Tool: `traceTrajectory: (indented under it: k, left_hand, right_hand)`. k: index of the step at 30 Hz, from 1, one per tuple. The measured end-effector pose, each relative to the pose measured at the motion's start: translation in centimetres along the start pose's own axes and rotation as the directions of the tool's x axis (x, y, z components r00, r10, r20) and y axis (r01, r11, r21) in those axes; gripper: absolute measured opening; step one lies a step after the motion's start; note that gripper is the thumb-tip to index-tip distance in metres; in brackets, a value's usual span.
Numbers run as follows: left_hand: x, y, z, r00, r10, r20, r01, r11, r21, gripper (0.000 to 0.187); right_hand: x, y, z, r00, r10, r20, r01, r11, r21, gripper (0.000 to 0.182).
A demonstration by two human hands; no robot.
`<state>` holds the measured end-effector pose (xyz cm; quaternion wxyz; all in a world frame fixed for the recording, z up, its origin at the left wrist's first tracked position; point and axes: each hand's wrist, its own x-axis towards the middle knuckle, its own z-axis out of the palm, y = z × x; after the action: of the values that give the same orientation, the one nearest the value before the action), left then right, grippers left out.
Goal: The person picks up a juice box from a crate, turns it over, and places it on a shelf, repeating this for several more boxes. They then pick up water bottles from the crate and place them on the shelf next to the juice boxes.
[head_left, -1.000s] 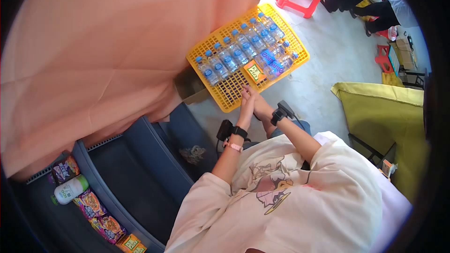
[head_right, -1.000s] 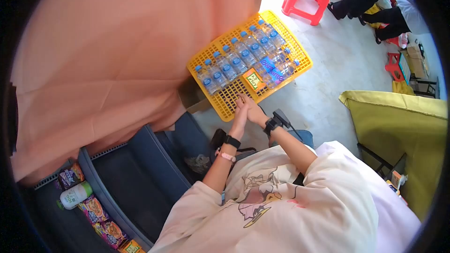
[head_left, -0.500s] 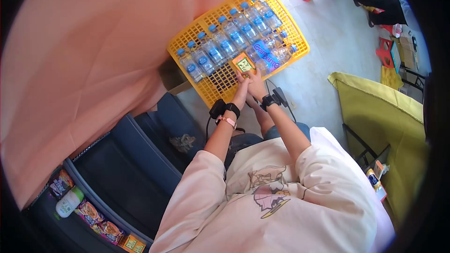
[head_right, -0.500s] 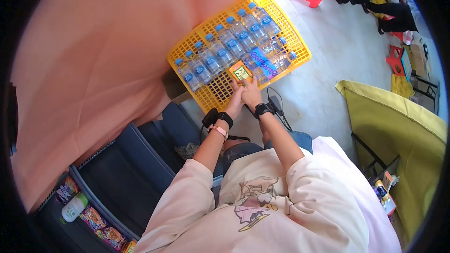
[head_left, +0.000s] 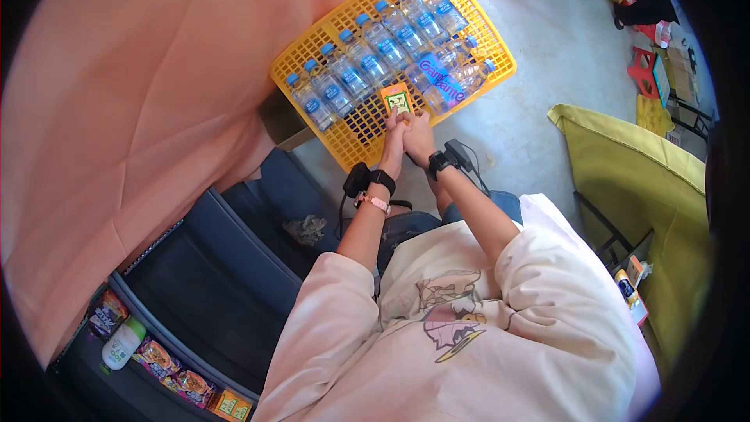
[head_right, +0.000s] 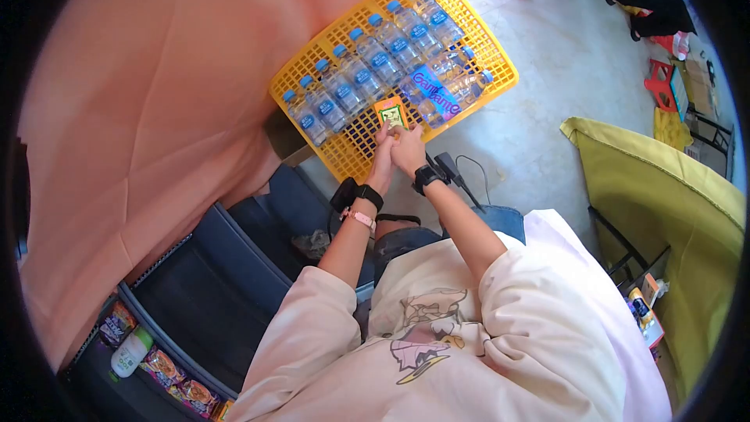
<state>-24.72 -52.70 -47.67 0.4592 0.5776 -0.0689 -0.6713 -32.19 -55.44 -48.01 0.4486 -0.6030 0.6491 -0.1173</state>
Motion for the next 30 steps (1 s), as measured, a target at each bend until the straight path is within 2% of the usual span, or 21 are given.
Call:
traceTrajectory:
  k: [1,2,5,7,8,9,11,12,14,15,17,18,19,21,22,24,25,27,30]
  left_hand:
    - [0.0,-0.3,-0.4,0.998,0.056,-0.029,-0.053,0.994,0.1,0.066]
    - [-0.2,-0.8,-0.8,0.998,0.055,-0.034,-0.052,0.994,0.098,0.066]
    - [-2.9,-0.9,-1.3,0.998,-0.014,-0.067,0.026,0.984,0.174,0.063]
    - [-4.9,-1.8,-1.4,0.993,-0.092,-0.074,0.1,0.989,0.111,0.057]
    - [-5.0,-3.3,-2.5,0.996,-0.07,-0.049,0.076,0.988,0.134,0.068]
    - [-5.7,-3.2,-2.3,0.996,-0.066,-0.055,0.073,0.989,0.126,0.068]
    - [-7.1,-2.5,-1.4,0.989,-0.091,-0.116,0.085,0.995,-0.057,0.072]
    - [-6.9,-2.5,-1.4,0.988,-0.091,-0.122,0.083,0.994,-0.065,0.072]
    - [-5.8,-2.3,-1.5,0.989,0.031,-0.144,-0.048,0.992,-0.119,0.072]
    - [-5.6,-2.0,-1.4,0.988,0.032,-0.15,-0.051,0.991,-0.126,0.072]
    - [-4.8,-1.3,-1.1,0.948,0.003,-0.318,-0.005,1.0,-0.004,0.069]
    - [-4.1,-0.6,-1.9,0.988,0.02,-0.151,-0.025,0.999,-0.032,0.068]
    - [-4.2,-0.1,-1.7,0.987,0.021,-0.158,-0.027,0.999,-0.04,0.068]
    - [-4.2,0.5,-1.3,0.97,-0.13,-0.207,0.081,0.97,-0.231,0.073]
    - [-4.5,0.7,-1.3,0.969,-0.126,-0.21,0.075,0.969,-0.237,0.073]
    - [-5.3,1.0,-1.5,0.981,-0.141,-0.13,0.084,0.926,-0.368,0.068]
    - [-5.0,-0.1,-2.1,0.982,-0.135,-0.132,0.077,0.925,-0.371,0.068]
    - [-4.6,-2.5,-3.5,0.99,-0.138,0.001,0.121,0.862,-0.492,0.064]
    - [-5.5,-4.6,-4.2,0.994,-0.11,-0.009,0.087,0.834,-0.544,0.06]
  right_hand:
    - [-0.4,0.3,0.4,1.0,0.018,0.022,-0.018,1.0,0.017,0.023]
    - [-0.9,0.5,0.8,0.999,0.017,0.028,-0.018,1.0,0.016,0.023]
    - [-3.2,0.8,1.5,0.998,0.039,0.043,-0.043,0.995,0.088,0.024]
    - [-5.0,0.4,0.8,0.993,0.03,0.113,-0.034,0.999,0.031,0.024]
    - [-5.6,0.8,0.9,0.992,0.0,0.13,-0.006,0.999,0.045,0.023]
    - [-5.8,0.5,0.7,0.991,-0.006,0.137,0.0,0.999,0.041,0.023]
    - [-6.3,-0.4,-0.1,0.969,0.038,0.244,-0.031,0.999,-0.033,0.023]
    - [-6.2,-0.1,0.3,0.967,0.035,0.251,-0.027,0.999,-0.038,0.023]
    - [-5.3,0.9,1.7,0.975,-0.173,0.137,0.2,0.957,-0.211,0.03]
    - [-5.0,0.4,1.7,0.973,-0.178,0.146,0.206,0.955,-0.214,0.03]
    - [-4.1,-1.0,1.9,0.996,-0.075,0.043,0.084,0.957,-0.277,0.043]
    - [-3.6,-0.8,2.4,0.994,-0.113,-0.011,0.104,0.95,-0.296,0.06]
    - [-3.1,-0.4,3.1,0.993,-0.118,-0.003,0.111,0.948,-0.3,0.06]
    - [-2.1,-0.1,3.8,0.991,-0.129,0.02,0.127,0.988,0.091,0.067]
    - [-2.0,-0.1,3.6,0.985,-0.049,0.167,0.046,0.999,0.019,0.069]
    - [-2.4,-0.2,3.3,0.978,-0.097,0.185,0.098,0.995,0.003,0.068]
    - [-2.7,-0.2,3.2,0.97,-0.139,0.198,0.144,0.99,-0.01,0.066]
    - [-3.8,-0.4,3.2,0.972,-0.154,0.175,0.159,0.987,-0.016,0.065]
    - [-5.1,0.3,3.8,0.967,-0.18,0.179,0.188,0.982,-0.029,0.065]
